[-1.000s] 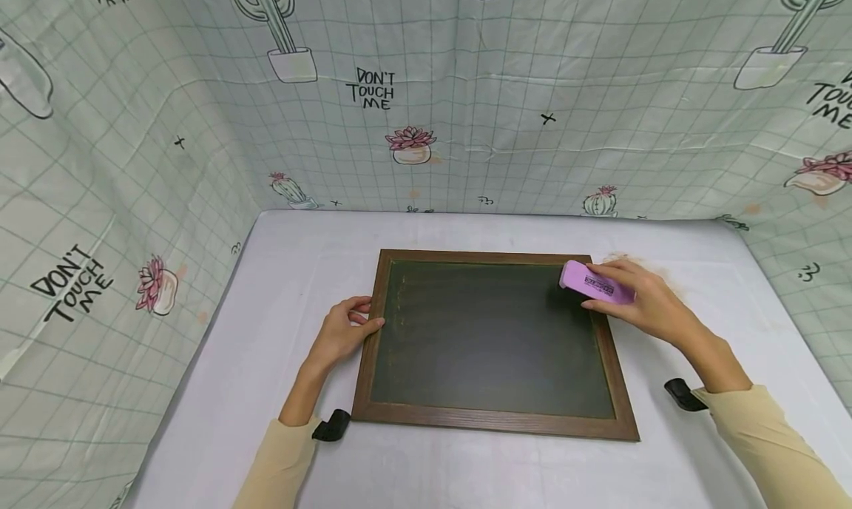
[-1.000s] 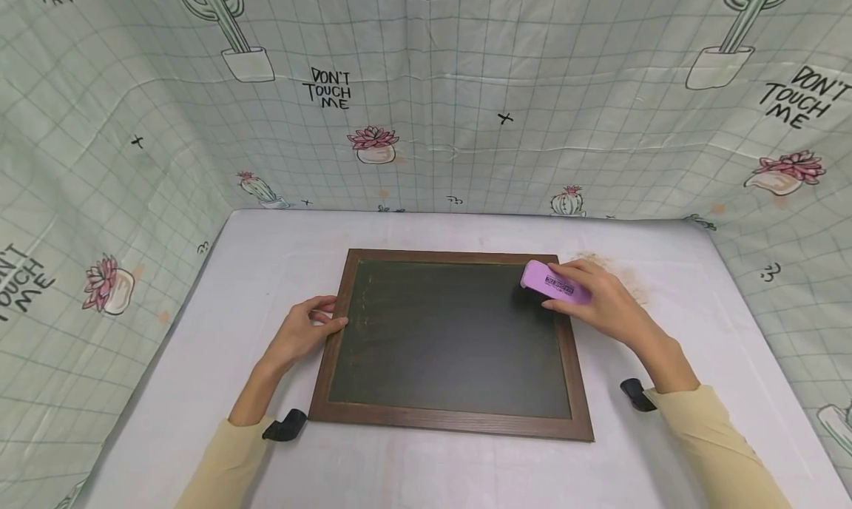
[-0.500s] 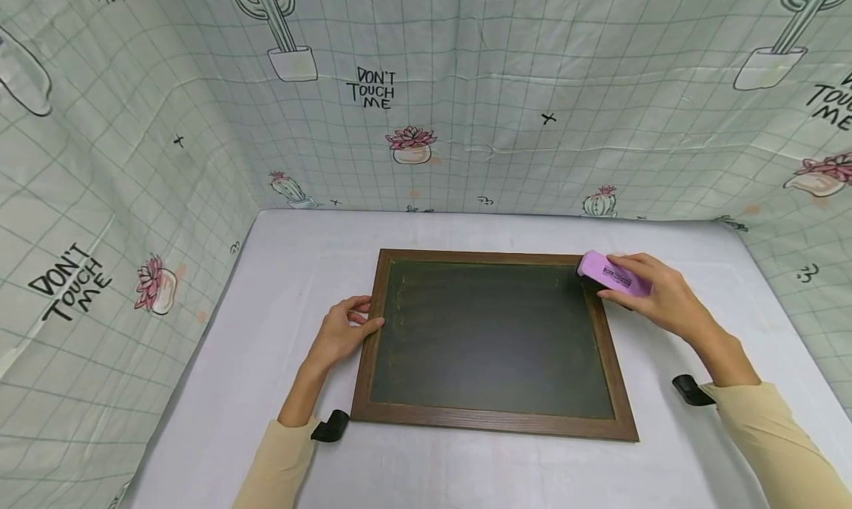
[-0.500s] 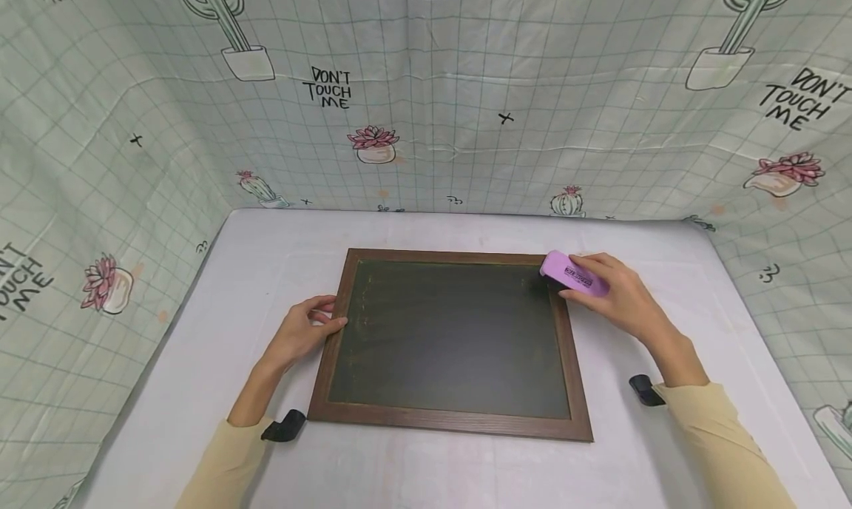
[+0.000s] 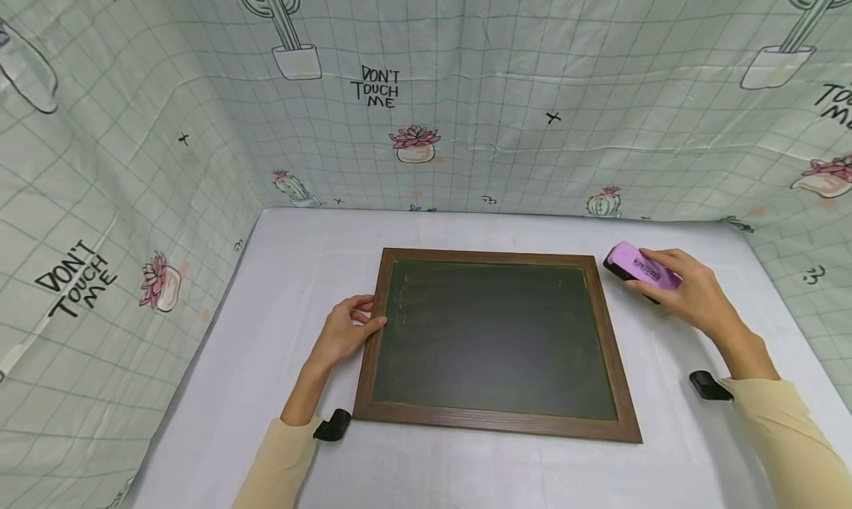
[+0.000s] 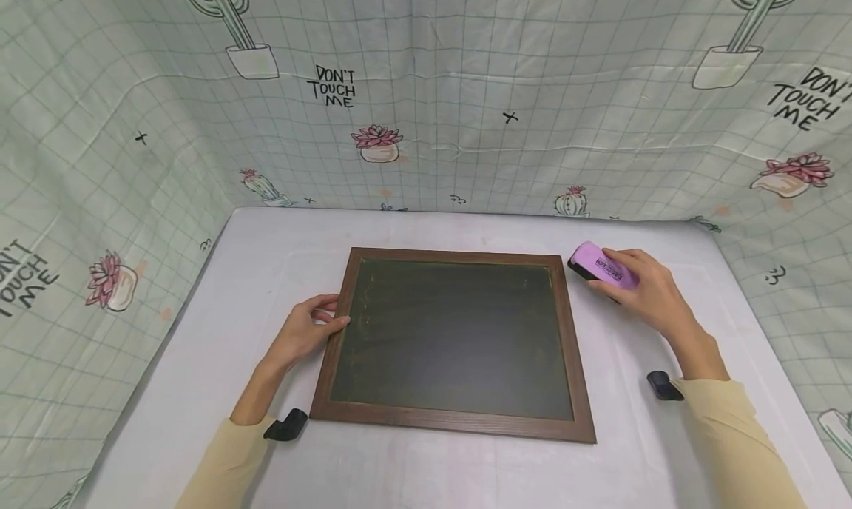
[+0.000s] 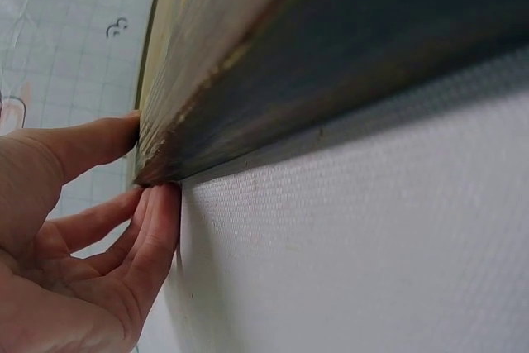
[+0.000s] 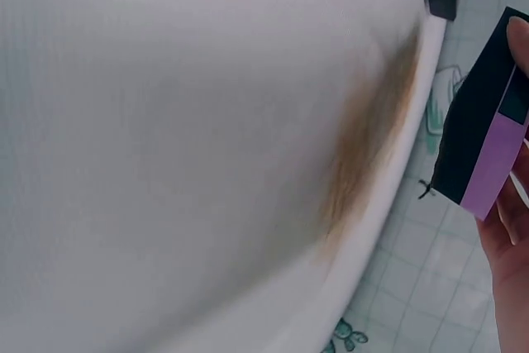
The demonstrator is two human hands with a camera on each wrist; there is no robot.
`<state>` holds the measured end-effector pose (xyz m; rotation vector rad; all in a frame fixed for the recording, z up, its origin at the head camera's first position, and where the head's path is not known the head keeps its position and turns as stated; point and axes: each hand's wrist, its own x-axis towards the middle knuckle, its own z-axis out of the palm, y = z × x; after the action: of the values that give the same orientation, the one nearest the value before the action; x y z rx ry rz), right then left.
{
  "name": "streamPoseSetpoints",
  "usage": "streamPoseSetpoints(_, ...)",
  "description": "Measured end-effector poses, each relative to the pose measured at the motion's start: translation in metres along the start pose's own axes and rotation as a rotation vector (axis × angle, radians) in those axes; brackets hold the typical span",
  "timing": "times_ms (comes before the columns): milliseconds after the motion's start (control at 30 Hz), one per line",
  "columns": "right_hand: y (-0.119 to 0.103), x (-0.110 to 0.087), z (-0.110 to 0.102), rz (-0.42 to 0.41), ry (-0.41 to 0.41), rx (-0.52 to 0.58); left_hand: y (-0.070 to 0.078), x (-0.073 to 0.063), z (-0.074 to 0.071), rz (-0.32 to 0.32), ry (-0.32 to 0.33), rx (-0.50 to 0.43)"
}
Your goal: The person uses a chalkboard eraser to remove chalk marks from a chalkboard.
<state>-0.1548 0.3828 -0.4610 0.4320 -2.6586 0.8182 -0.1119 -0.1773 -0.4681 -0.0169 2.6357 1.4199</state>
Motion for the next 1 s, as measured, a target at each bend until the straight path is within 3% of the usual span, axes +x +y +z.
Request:
streamPoseSetpoints(167,0.013,-0.003,-0.005,0.057,-0.020,-0.028,-0.001,0.000,0.001,-0.005,0.005,-0.001)
streamPoseSetpoints(500,0.029,-0.004,-0.003,0.067,-0.066,-0.078,0.000,0.000,0.001,0.005,0.002,0.005)
streamPoseSetpoints(767,0.030,-0.006,0.002,0.107,-0.131,-0.099,0.002,-0.002,0.000,0.080,0.017,0.010)
streamPoseSetpoints(1000,0.029,-0.004,0.001,0.109,-0.160,-0.099,0.004,0.003,-0.002,0.036,-0.030,0.025)
